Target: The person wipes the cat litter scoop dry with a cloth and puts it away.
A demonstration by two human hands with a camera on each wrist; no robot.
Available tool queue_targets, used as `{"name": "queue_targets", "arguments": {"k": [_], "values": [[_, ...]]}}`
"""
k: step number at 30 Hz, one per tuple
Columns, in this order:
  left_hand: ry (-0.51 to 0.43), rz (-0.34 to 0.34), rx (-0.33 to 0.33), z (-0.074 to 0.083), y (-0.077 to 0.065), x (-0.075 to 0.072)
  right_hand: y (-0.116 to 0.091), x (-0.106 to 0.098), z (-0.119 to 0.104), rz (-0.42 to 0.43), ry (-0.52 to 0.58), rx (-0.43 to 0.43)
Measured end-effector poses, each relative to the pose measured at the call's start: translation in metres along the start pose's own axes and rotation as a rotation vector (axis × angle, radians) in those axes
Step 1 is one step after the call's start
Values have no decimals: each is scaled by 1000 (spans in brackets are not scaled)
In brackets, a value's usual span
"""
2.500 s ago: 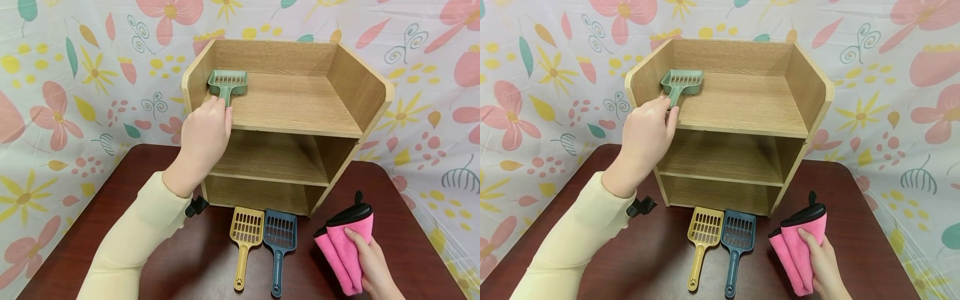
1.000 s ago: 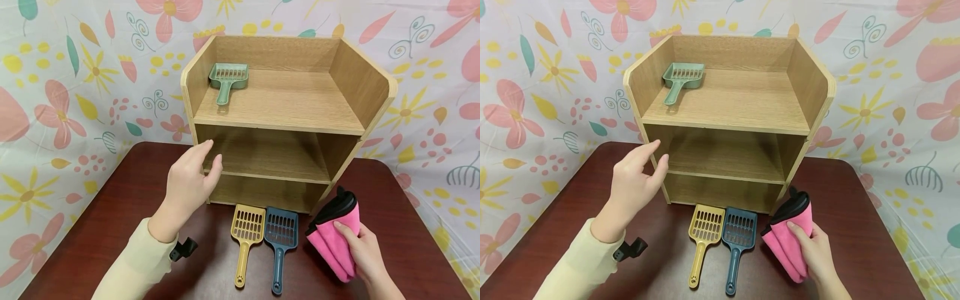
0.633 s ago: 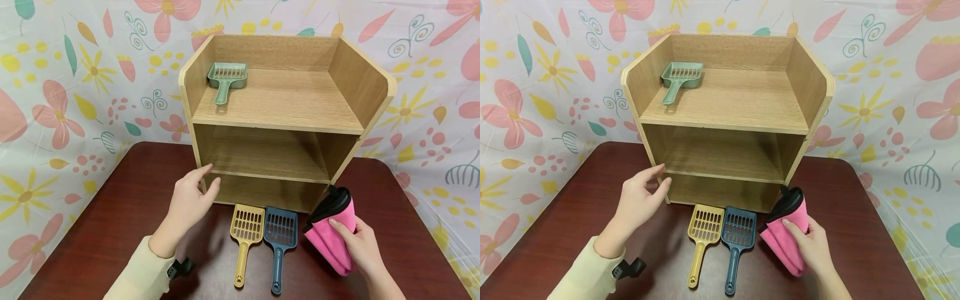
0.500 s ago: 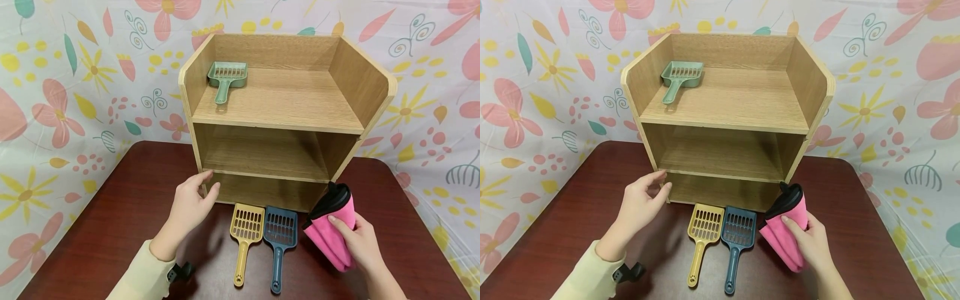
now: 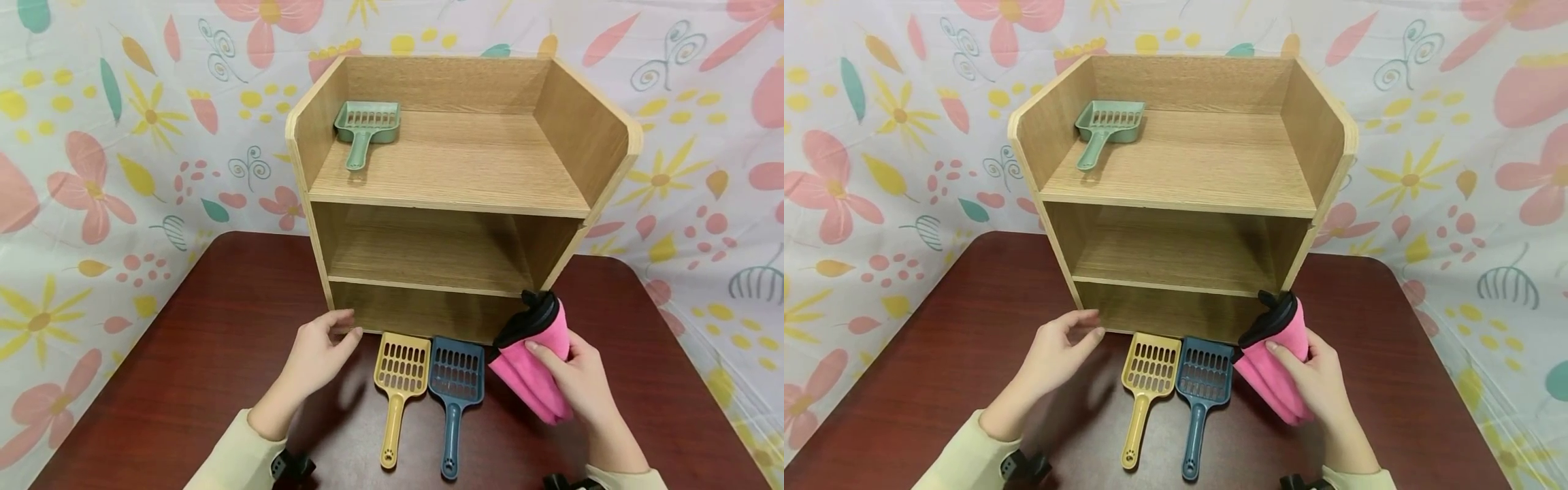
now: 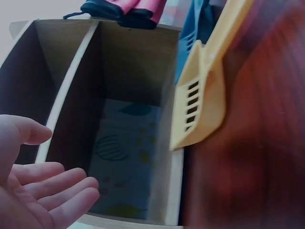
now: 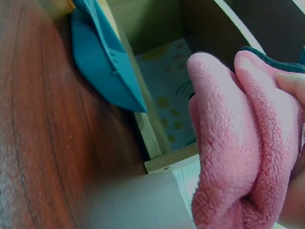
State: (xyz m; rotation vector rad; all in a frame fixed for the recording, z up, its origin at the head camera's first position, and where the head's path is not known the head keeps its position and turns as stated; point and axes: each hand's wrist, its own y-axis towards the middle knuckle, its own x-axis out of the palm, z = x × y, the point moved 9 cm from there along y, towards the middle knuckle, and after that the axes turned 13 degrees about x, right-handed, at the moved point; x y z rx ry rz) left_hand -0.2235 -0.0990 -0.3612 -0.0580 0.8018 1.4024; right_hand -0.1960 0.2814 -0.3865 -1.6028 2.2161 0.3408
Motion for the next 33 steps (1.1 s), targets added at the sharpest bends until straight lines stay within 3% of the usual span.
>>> {"name": "queue_targets", "arguments": {"k": [7, 19, 27, 33], "values": [[-57, -96, -101, -22, -11, 17, 2, 1, 3, -23, -6, 0], [-226, -351, -220, -44, -33, 61, 1, -4, 4, -36, -2, -5], [-414, -426, -452, -53, -55, 84, 0, -7, 7, -34, 19, 5], [-560, -453, -590, -57, -68, 97, 0, -7, 9, -36, 20, 21]]}}
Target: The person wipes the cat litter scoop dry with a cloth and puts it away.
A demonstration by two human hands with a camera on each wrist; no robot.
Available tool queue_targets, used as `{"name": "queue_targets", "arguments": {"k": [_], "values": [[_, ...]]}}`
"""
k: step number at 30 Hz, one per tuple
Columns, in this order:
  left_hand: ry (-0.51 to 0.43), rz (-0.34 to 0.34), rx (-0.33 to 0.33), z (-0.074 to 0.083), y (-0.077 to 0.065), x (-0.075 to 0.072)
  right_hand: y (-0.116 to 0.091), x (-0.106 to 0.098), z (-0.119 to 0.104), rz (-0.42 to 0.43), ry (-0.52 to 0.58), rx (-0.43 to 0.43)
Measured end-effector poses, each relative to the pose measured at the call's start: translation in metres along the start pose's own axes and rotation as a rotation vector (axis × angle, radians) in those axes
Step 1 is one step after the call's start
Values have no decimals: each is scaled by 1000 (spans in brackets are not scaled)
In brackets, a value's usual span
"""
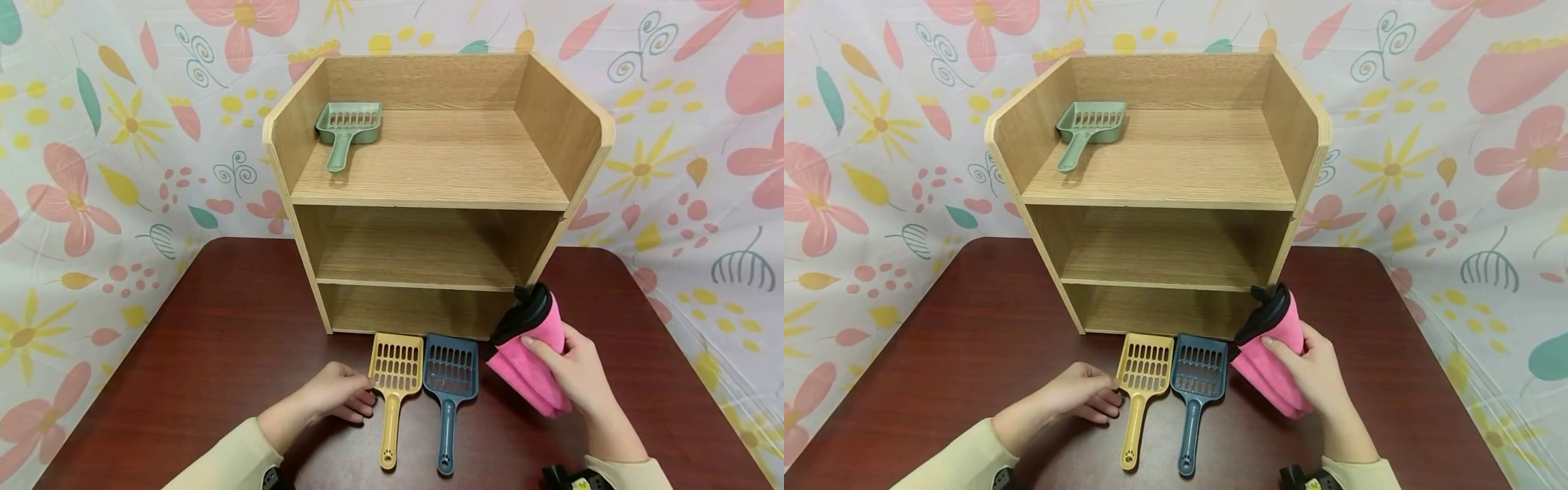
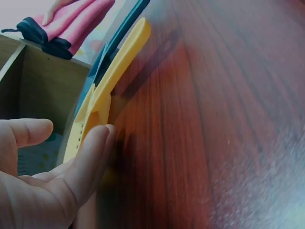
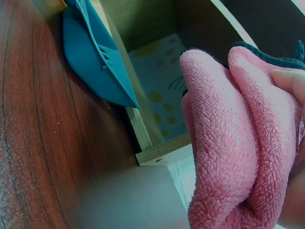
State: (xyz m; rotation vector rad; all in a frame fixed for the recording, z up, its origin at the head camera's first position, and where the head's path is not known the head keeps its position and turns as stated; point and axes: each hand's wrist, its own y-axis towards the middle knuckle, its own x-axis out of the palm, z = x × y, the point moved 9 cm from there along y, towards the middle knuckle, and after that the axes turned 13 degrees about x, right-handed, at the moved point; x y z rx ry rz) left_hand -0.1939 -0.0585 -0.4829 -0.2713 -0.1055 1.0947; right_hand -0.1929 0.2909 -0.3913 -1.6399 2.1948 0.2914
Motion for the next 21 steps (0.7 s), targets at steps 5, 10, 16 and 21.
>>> {"name": "queue_targets", "arguments": {"k": [5, 10, 16, 21], "values": [[-106, -41, -50, -6, -4, 10, 0, 1, 0, -8, -13, -4], [-199, -89, -79, -9, -8, 26, 0, 2, 0, -8, -21, -14], [-257, -75, -92, -13, -10, 34, 0, 1, -2, -13, 1, -14], [-208, -32, -69, -16, -10, 28, 0, 1, -2, -20, 2, -17]]}}
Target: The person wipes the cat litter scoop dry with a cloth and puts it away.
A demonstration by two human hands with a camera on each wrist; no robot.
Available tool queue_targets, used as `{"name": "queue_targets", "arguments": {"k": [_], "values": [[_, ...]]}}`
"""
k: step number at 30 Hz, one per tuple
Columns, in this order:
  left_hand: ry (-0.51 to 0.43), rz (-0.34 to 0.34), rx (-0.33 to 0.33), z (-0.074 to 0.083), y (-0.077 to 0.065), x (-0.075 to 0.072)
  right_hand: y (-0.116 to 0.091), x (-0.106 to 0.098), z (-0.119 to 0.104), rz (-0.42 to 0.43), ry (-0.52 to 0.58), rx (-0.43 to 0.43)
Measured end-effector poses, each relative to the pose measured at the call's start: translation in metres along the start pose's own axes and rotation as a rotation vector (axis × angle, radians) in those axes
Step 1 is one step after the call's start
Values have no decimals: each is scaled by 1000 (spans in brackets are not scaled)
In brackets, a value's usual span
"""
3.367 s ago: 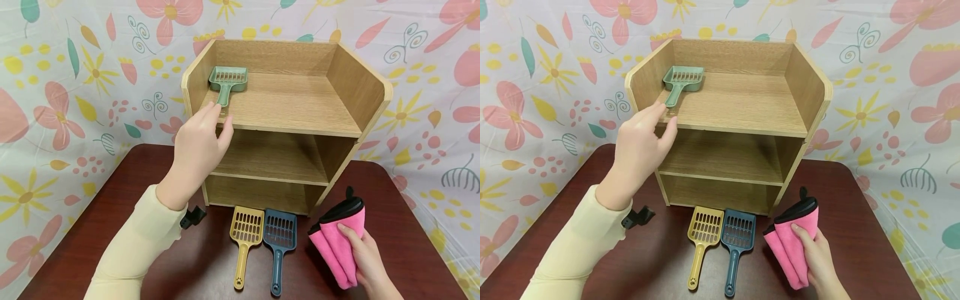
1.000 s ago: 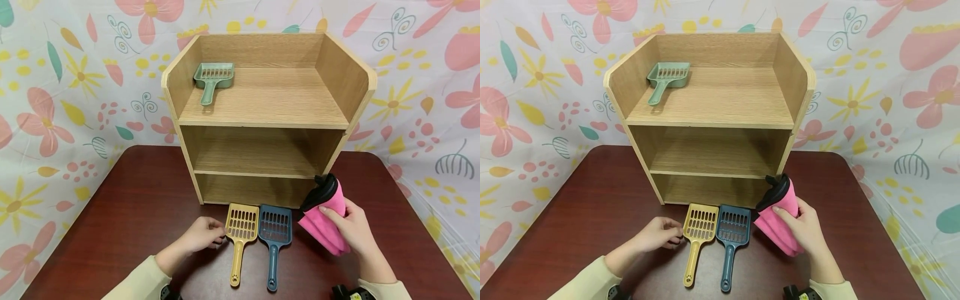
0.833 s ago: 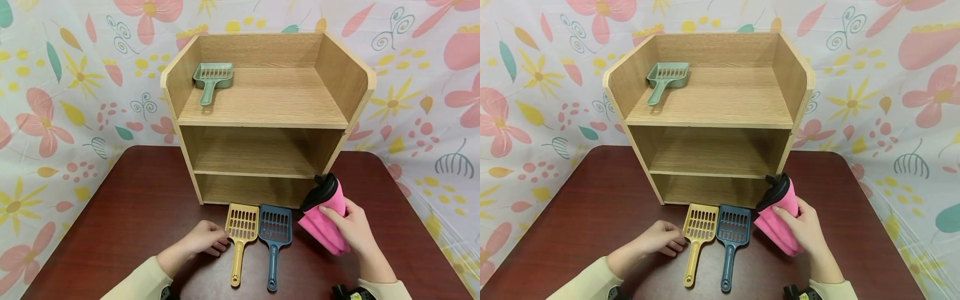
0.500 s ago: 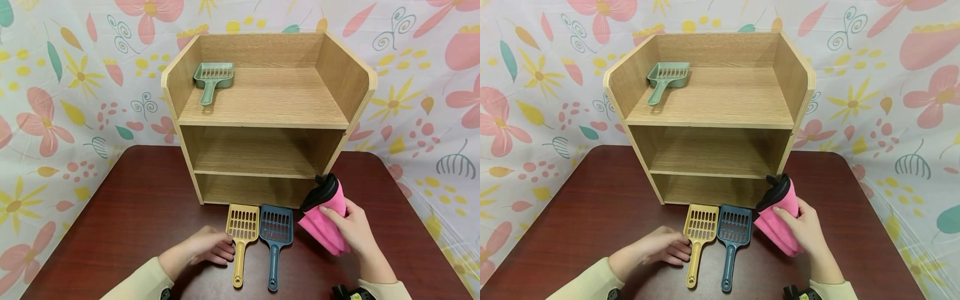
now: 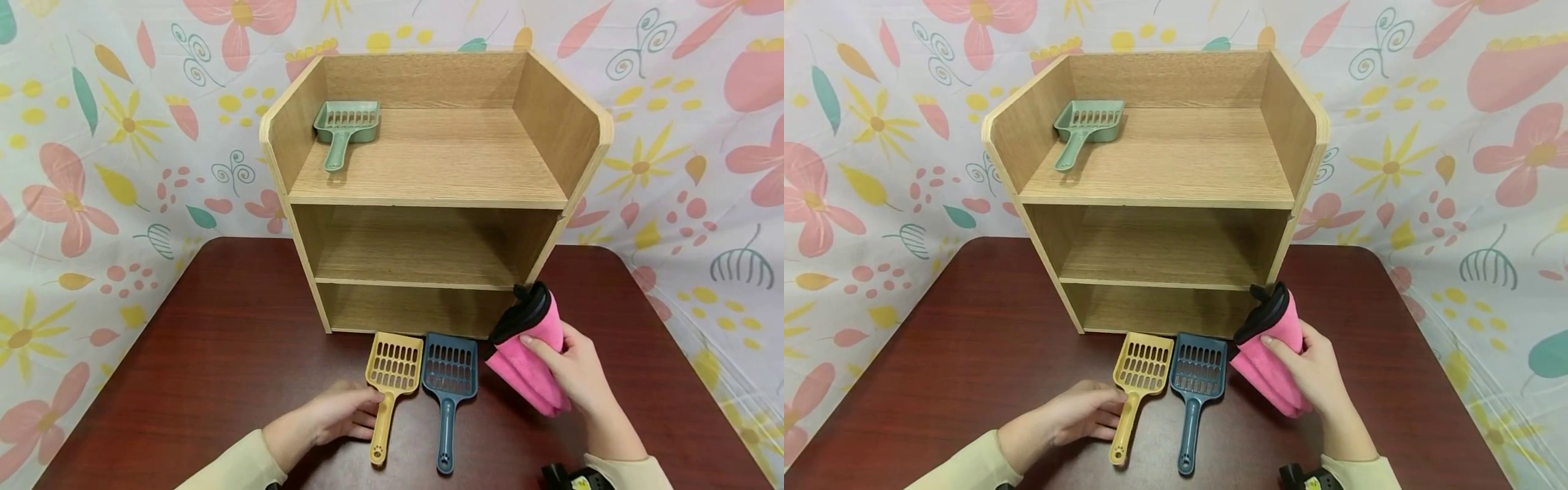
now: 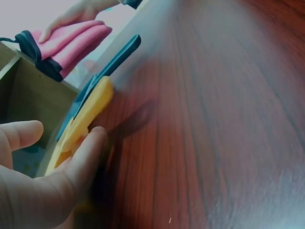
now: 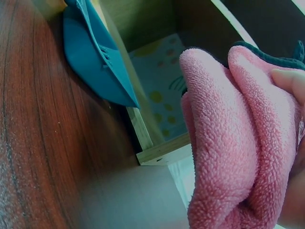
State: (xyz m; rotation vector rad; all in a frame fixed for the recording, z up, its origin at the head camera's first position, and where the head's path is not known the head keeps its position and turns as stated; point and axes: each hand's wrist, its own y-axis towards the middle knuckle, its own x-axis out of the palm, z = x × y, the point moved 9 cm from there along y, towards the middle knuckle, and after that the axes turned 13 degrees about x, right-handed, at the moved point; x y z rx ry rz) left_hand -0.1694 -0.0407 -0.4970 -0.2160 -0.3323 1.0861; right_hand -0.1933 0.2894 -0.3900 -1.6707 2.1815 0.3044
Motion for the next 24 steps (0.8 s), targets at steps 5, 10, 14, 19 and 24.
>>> {"name": "queue_targets", "arguments": {"k": [5, 10, 14, 19, 24], "values": [[162, 44, 81, 8, -3, -14, 1, 1, 2, -1, -2, 4], [357, 46, 199, 24, -9, -23, 0, 2, 3, -10, -7, 16], [532, 53, 259, 36, -15, -28, 1, 4, 2, -29, 9, 19], [757, 66, 335, 53, -22, -33, 0, 8, 0, -44, 14, 0], [1013, 122, 483, 80, -28, -30, -1, 9, -3, -19, 36, -22]]}}
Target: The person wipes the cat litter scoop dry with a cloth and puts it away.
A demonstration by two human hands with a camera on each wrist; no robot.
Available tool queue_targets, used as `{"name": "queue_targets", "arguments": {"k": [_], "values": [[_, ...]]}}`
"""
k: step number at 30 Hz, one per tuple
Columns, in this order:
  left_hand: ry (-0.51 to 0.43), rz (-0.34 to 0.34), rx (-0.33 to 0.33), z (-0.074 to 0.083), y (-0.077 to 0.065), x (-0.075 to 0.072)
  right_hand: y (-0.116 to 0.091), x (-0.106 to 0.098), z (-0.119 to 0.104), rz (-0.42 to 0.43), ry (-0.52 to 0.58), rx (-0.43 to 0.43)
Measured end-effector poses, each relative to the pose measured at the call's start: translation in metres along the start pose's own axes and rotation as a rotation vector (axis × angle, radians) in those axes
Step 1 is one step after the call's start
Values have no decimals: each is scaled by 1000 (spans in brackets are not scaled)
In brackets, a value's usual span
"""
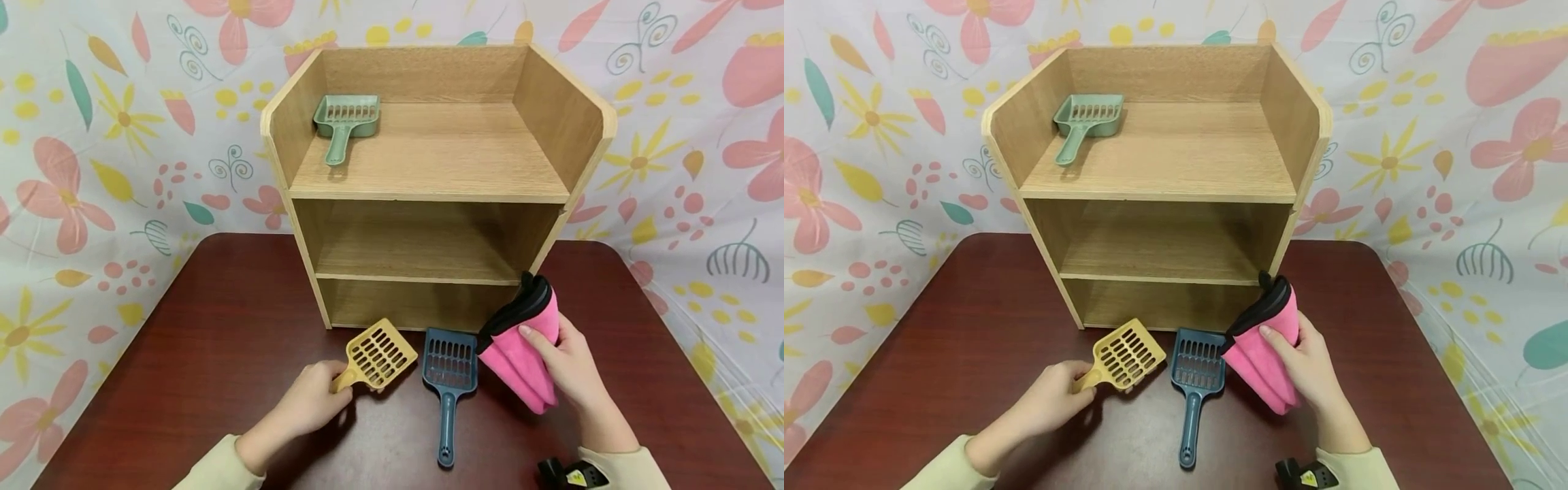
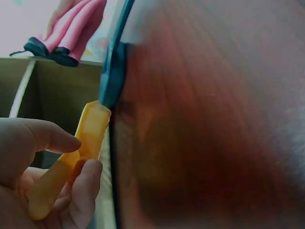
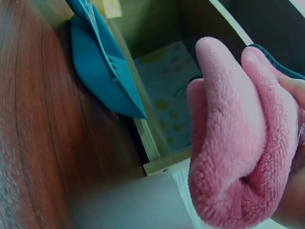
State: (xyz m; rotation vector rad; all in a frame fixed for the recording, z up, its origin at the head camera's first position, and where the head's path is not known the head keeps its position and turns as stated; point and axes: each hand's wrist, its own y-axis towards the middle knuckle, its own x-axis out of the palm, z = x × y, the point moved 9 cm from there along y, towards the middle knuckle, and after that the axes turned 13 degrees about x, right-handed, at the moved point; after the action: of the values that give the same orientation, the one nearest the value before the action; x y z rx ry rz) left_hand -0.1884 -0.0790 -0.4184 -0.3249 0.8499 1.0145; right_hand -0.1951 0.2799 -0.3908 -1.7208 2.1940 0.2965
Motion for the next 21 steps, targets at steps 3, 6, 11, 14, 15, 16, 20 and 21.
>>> {"name": "queue_targets", "arguments": {"k": [3, 6, 11, 14, 15, 16, 20, 21], "values": [[117, 28, 72, 13, 4, -7, -1, 4, -1, -18, 85, 12], [134, 17, 147, 27, 10, -5, -2, 11, -2, -63, 199, 27], [64, -51, 253, 49, 21, 9, -6, 19, -4, -116, 297, 22], [28, -79, 302, 62, 26, 15, -10, 25, -6, -129, 289, 19], [19, -86, 314, 65, 28, 16, -11, 28, -7, -135, 284, 22], [13, -92, 322, 68, 29, 17, -12, 30, -7, -143, 274, 23], [3, -112, 351, 76, 32, 20, -15, 40, -8, -170, 218, 29], [3, -114, 363, 78, 33, 20, -15, 42, -9, -179, 189, 27]]}}
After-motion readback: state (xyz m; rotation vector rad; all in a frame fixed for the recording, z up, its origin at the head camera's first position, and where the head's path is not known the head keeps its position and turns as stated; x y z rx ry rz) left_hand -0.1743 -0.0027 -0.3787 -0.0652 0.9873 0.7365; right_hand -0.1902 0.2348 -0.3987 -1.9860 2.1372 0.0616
